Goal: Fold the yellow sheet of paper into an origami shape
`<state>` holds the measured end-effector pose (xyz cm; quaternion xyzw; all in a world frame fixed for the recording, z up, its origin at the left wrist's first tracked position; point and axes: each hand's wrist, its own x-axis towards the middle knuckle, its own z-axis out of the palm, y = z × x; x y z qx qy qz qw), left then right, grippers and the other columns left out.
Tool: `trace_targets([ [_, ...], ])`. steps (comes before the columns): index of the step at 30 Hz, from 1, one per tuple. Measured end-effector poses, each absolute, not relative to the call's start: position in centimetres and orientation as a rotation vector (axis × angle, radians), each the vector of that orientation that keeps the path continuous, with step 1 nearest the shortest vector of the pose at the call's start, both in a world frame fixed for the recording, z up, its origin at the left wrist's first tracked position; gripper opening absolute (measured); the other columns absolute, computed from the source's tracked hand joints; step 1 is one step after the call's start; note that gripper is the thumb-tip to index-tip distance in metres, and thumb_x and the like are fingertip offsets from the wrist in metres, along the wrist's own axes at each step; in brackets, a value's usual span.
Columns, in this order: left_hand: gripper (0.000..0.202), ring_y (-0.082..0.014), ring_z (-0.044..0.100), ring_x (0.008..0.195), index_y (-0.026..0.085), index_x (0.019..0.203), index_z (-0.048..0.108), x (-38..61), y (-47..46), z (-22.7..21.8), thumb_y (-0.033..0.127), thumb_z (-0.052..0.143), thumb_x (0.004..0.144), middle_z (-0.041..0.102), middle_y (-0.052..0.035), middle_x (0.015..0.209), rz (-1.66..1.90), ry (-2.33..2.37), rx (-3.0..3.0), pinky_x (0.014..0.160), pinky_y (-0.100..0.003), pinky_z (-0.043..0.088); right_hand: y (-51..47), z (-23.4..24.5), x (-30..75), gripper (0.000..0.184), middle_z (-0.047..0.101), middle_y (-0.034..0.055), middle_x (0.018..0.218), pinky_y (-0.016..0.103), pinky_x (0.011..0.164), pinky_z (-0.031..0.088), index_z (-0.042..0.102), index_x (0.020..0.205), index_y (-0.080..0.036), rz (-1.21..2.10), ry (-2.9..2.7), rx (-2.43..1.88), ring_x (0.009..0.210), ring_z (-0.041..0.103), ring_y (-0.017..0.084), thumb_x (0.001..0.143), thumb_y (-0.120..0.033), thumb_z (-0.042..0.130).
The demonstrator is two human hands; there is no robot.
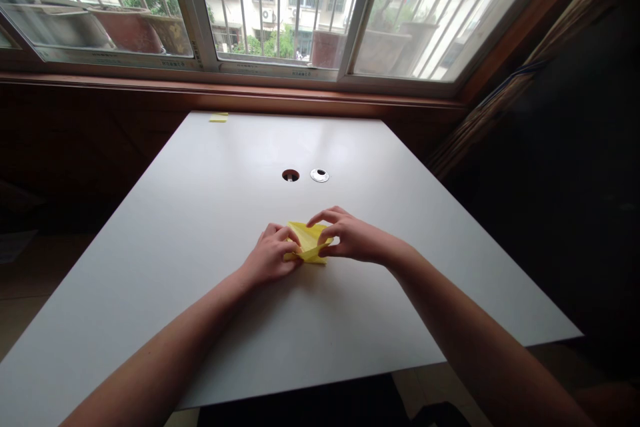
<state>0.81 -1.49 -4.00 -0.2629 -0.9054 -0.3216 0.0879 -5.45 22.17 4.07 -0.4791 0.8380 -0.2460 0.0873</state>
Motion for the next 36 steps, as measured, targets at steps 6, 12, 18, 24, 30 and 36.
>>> trace_targets([
  [6, 0.009, -0.0265, 0.044, 0.108, 0.028, 0.086, 0.072, 1.0, -1.6, -3.7, 0.034, 0.071, 0.080, 0.064, -0.0035, 0.107, -0.876, -2.692, -0.846, 0.096, -0.044, 0.042, 23.9, 3.3, -5.2, 0.008, 0.053, -0.0003, 0.137, 0.049, 0.103, 0.046, 0.078, 0.083, -0.033, -0.725, 2.556, -1.372, 0.126, 0.043, 0.028, 0.081, -0.026, 0.075],
  [12, 0.014, -0.0290, 0.041, 0.113, 0.027, 0.085, 0.070, 1.3, -1.7, -2.9, 0.037, 0.074, 0.078, 0.061, -0.0052, 0.115, -0.770, -2.685, -0.886, 0.098, -0.049, 0.039, 25.2, 2.1, -4.9, 0.016, 0.052, -0.0007, 0.140, 0.050, 0.100, 0.049, 0.078, 0.084, -0.035, -0.791, 2.623, -1.469, 0.123, 0.045, 0.027, 0.080, -0.020, 0.076],
  [18, 0.014, -0.0314, 0.033, 0.132, 0.022, 0.076, 0.066, 1.1, -1.8, -2.6, 0.032, 0.076, 0.077, 0.046, -0.0048, 0.142, -0.834, -2.620, -1.012, 0.106, -0.050, 0.040, 25.9, 1.0, -4.8, 0.015, 0.056, 0.0023, 0.136, 0.044, 0.088, 0.057, 0.077, 0.087, -0.033, -0.880, 2.603, -1.527, 0.114, 0.052, 0.024, 0.083, -0.019, 0.072],
  [24, 0.005, -0.0213, 0.058, 0.107, 0.021, 0.085, 0.063, 0.6, -1.7, -3.2, 0.025, 0.066, 0.086, 0.055, -0.0088, 0.133, -0.967, -2.675, -1.126, 0.088, -0.037, 0.052, 26.7, -0.3, -4.5, 0.009, 0.058, 0.0060, 0.130, 0.041, 0.084, 0.058, 0.076, 0.087, -0.027, -0.955, 2.592, -1.503, 0.106, 0.056, 0.022, 0.087, -0.022, 0.068],
  [30, 0.009, -0.0212, 0.056, 0.107, 0.021, 0.085, 0.059, 0.5, -1.5, -3.0, 0.027, 0.061, 0.091, 0.061, -0.0077, 0.126, -0.887, -2.681, -1.167, 0.089, -0.037, 0.050, 27.6, -1.8, -4.1, 0.011, 0.062, 0.0085, 0.123, 0.043, 0.084, 0.058, 0.074, 0.084, -0.024, -1.065, 2.604, -1.379, 0.101, 0.060, 0.022, 0.089, -0.028, 0.066],
  [36, 0.017, -0.0218, 0.053, 0.108, 0.020, 0.088, 0.059, 0.6, -1.4, -3.0, 0.032, 0.052, 0.096, 0.061, -0.0074, 0.124, -0.812, -2.693, -1.198, 0.094, -0.039, 0.048, 27.9, -1.5, -3.8, 0.015, 0.055, 0.0092, 0.131, 0.044, 0.095, 0.054, 0.072, 0.085, -0.022, -1.139, 2.496, -1.157, 0.107, 0.060, 0.023, 0.084, -0.037, 0.072],
])
